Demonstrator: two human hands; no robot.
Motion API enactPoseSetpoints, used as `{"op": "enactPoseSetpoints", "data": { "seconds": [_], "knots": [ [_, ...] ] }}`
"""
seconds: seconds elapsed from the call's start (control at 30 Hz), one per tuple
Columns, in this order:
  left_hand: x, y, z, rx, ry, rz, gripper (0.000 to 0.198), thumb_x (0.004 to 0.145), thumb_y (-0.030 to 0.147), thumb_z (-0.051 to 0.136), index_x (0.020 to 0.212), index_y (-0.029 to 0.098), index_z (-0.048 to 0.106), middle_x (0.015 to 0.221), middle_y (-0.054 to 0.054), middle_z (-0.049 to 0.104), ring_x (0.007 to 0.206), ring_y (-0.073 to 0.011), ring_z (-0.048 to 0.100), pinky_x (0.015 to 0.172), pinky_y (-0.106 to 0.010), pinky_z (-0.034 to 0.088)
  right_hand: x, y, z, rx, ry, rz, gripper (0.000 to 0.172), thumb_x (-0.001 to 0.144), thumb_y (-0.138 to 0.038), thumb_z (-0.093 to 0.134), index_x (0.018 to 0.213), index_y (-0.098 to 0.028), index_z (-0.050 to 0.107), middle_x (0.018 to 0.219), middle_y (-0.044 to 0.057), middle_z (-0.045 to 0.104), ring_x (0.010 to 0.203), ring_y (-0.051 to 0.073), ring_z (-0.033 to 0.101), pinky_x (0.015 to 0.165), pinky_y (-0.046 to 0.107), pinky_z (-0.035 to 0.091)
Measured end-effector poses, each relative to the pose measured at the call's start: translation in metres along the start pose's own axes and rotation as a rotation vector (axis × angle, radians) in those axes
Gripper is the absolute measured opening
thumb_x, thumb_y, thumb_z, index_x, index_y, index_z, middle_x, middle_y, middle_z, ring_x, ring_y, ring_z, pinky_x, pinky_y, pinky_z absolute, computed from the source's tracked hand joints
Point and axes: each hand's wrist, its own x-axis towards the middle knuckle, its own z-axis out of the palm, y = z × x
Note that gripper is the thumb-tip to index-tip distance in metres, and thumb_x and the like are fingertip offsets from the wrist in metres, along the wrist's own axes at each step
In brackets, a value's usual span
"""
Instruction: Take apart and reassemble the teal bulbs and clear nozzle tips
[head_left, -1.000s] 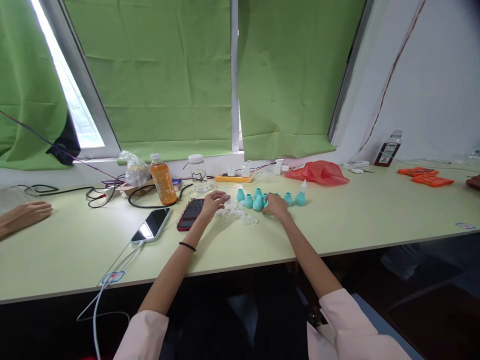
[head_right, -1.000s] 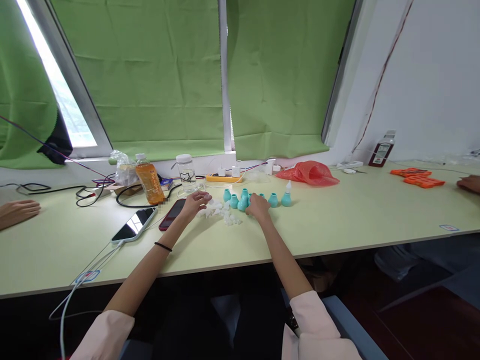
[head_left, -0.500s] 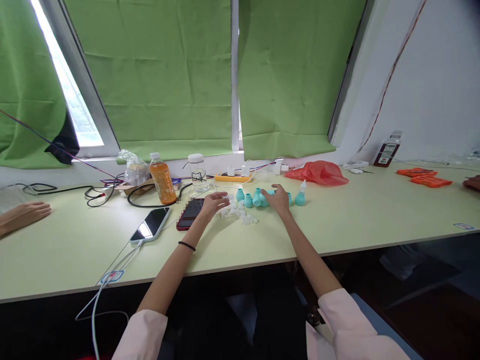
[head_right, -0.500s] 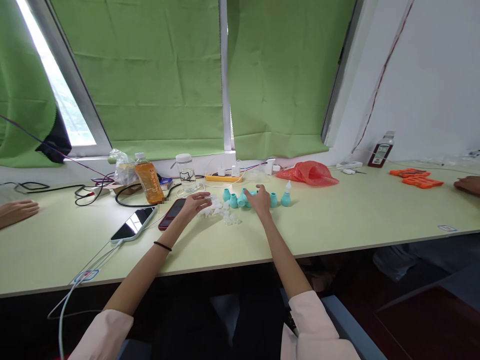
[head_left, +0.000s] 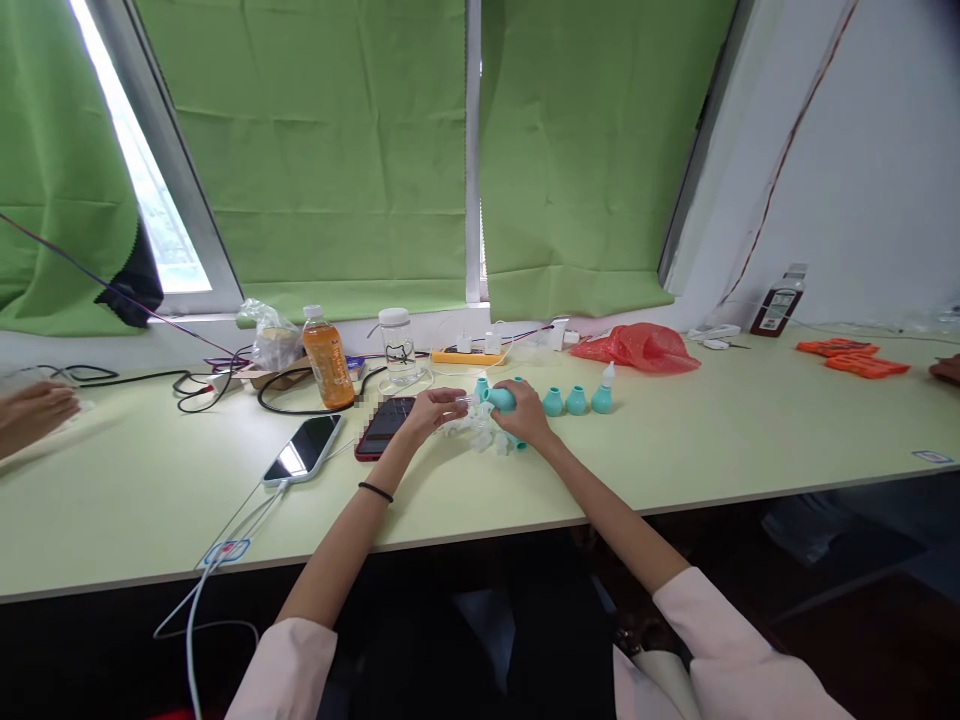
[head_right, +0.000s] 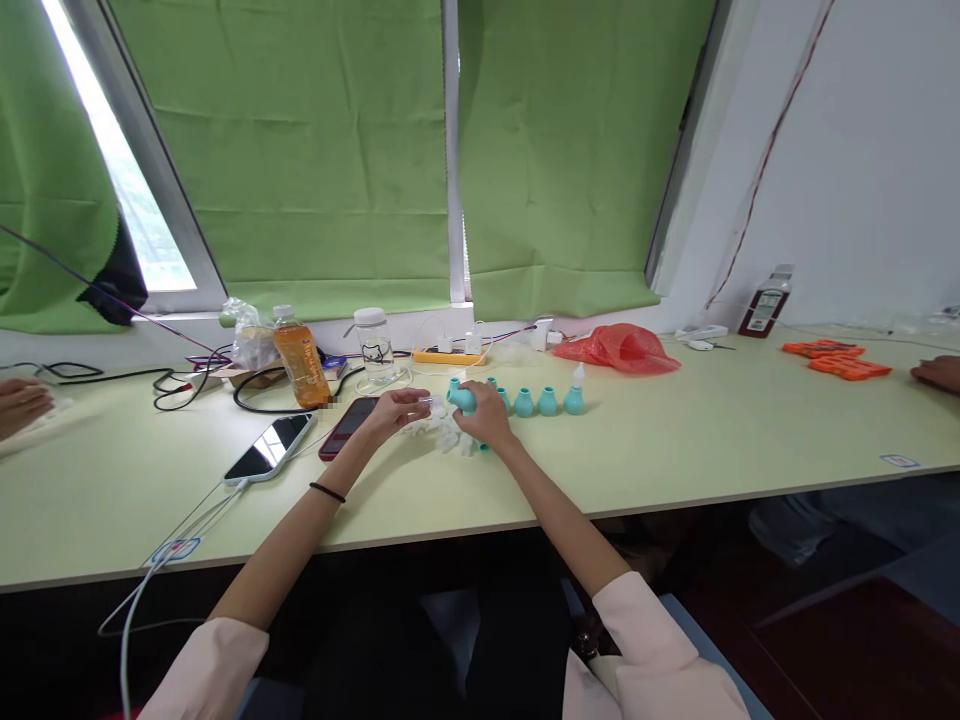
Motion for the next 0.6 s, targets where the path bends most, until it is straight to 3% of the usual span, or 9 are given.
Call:
{"op": "enactPoseSetpoints", "data": {
  "seconds": [0.23,0.6],
  "knots": [
    [-0.0021,0.0024,0.0019,0.034,-0.029,-0.015,0.027,0.051,0.019,0.072,0.075,0.010,0.063,0.066,-0.004,0.063,0.064,-0.0132,0.058,0.070,-0.032,0.048,-0.0059,-0.0061,0.0053,-0.148,-0.128,-0.035,0.031,0.060,-0.023,0.050,0.091,-0.018,0.050,0.084,0.003,0.057,0.081,0.020,0.049,0.071,0.027,0.035],
    [-0.0043,0.0037,0.0025,0.165,-0.124,-0.042,0.038,0.049,0.020,0.072,0.085,0.010,0.063,0.071,-0.007,0.065,0.060,-0.0116,0.057,0.065,-0.029,0.048,-0.0072,-0.0073,0.0089,-0.329,-0.234,-0.061,0.024,0.067,-0.023,0.046,0.089,-0.018,0.052,0.084,0.005,0.060,0.080,0.019,0.053,0.062,0.024,0.034]
  ]
}}
